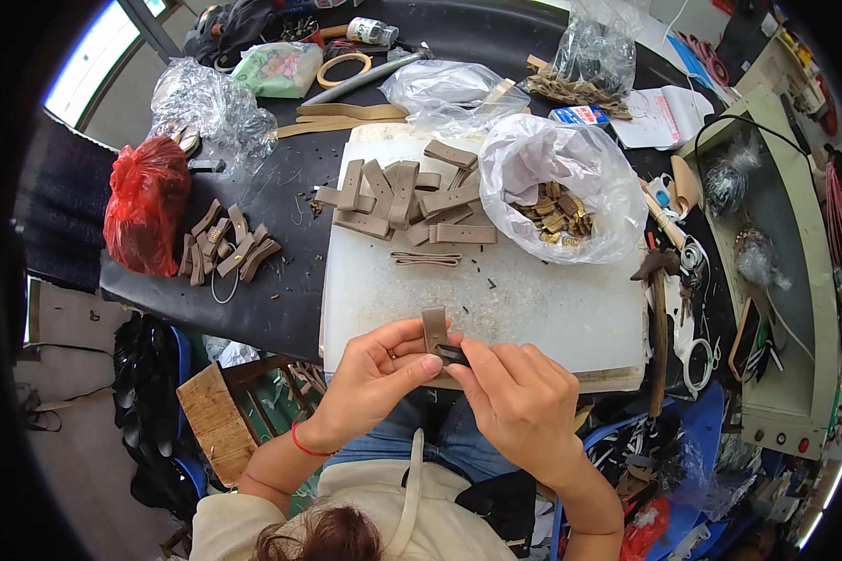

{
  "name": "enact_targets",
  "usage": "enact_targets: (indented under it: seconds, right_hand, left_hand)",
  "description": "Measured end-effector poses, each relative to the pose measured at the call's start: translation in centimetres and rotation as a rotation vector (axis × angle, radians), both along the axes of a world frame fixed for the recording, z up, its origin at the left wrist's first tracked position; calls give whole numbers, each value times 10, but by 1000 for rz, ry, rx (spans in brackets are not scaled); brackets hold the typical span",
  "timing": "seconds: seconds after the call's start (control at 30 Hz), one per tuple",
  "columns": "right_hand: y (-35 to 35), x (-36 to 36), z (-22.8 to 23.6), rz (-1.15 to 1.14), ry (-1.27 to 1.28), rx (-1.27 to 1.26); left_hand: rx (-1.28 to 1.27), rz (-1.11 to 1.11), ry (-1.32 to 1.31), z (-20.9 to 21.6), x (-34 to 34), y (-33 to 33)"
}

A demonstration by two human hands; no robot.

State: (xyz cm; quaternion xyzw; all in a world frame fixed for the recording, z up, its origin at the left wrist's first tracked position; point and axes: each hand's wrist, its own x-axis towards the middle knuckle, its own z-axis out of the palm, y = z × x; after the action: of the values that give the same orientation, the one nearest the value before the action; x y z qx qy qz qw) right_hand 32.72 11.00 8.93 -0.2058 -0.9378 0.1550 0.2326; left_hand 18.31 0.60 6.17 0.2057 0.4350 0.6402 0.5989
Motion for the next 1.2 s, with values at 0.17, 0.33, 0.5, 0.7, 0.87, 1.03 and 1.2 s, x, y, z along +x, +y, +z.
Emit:
enact_targets:
  seconds: [0.17,0.33,0.5,0.7,0.87,1.03,1.2]
  right_hand:
    - [6,-2,12,-41,-153,-581]
    - [21,-3,17,-96,-219,-1070]
    - [17,-2,19,-86,-204,-1068]
    - [25,-6,-5,107,-180,-1557]
    - [77,-12,2,-289,-68,-149]
    - [114,-34,-28,-512,-65,24]
    - [114,-24,-33,-385,290,102]
  left_hand:
    - [2,53,250,-10,10,-5]
    - [136,84,214,-9,11,-4]
    - [65,40,8,-5,3,-4]
    - [69,188,865,8,5,-13]
    - [-299,588,1820,-20,-100,-34]
    - [-476,648,2147,-32,-123,-43]
    - [-2,527,1690,5,-68,-12]
